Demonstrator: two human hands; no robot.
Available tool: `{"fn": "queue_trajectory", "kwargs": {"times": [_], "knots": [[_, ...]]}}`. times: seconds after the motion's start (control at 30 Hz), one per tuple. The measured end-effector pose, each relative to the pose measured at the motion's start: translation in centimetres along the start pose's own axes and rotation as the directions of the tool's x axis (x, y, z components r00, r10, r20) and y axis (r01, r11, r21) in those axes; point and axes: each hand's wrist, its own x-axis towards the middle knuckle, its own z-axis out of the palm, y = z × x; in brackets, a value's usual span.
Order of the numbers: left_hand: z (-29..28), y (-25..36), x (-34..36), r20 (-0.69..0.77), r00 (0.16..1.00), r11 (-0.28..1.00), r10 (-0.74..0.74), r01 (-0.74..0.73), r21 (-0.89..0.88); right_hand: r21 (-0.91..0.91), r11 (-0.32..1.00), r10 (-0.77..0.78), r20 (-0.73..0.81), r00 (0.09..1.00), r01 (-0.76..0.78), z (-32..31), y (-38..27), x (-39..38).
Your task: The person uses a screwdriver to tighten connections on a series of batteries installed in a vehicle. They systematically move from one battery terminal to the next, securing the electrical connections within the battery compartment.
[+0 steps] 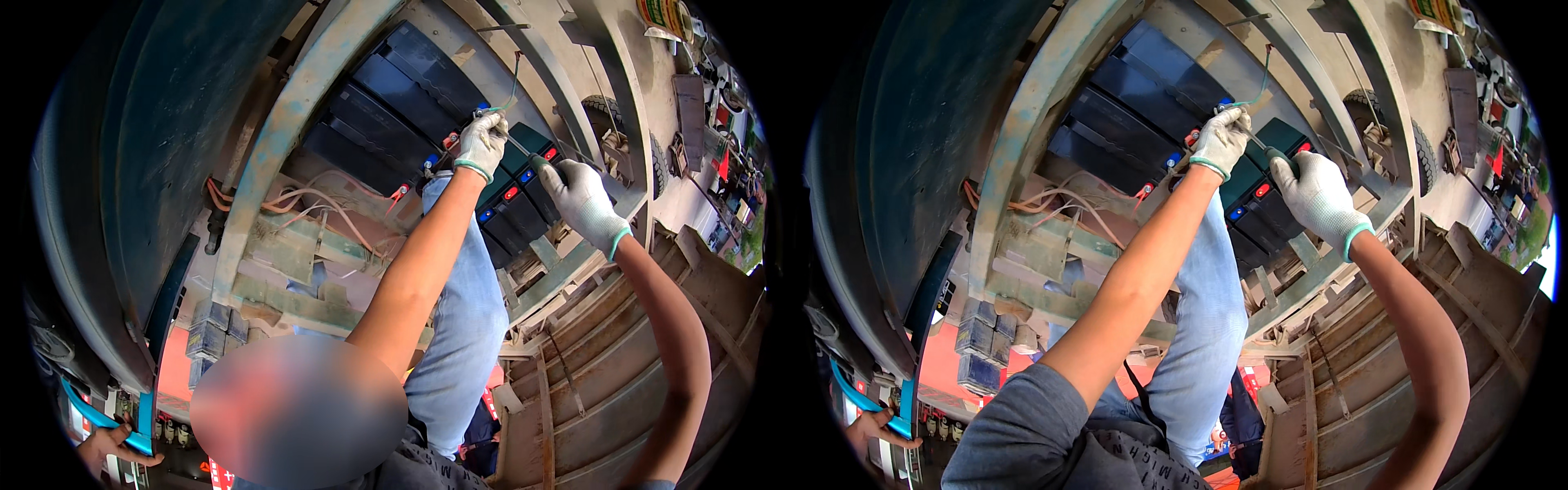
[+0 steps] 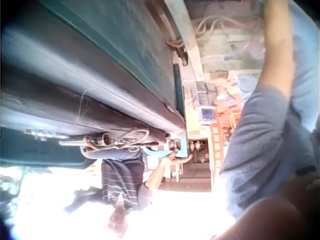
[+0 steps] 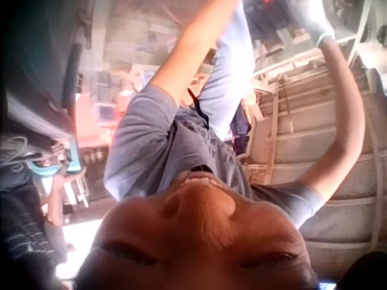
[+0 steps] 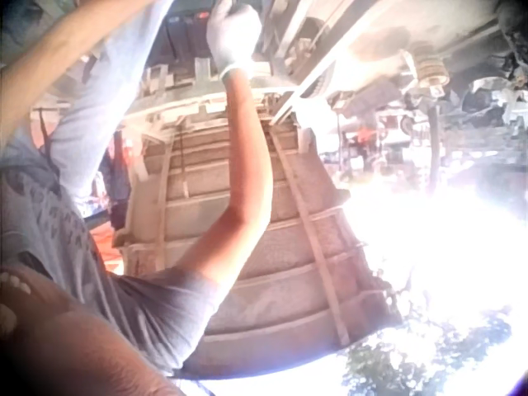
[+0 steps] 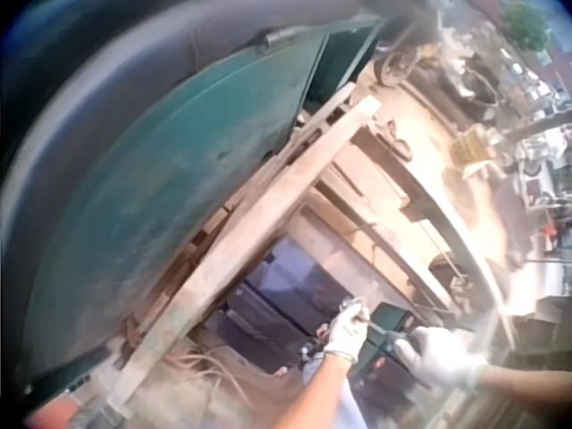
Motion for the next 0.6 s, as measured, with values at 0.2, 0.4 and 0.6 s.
{"fn": "queue_trajectory", "kwargs": {"times": [0.2, 0.4, 0.6], "knots": [[0.8, 1.9, -0.5, 0.074, 0.996, 0.983, -0.045, 0.032, 0.178, 0.025, 0.997, 0.075, -0.014, 0.997, -0.075, -0.1, -0.7, 0.2], [12.0, 4.1, -12.1, 0.396, 0.866, -0.253, 0.306, -0.327, 0.911, 0.434, 0.893, 0.102, -0.456, 0.884, 0.120, 1.0, 1.3, -0.7], [18.4, -2.8, -16.1, 0.671, 0.396, -0.611, -0.627, -0.785, -0.108, 0.256, 0.803, -0.083, -0.846, 0.526, 0.538, 7.0, 2.2, 1.8]]}}
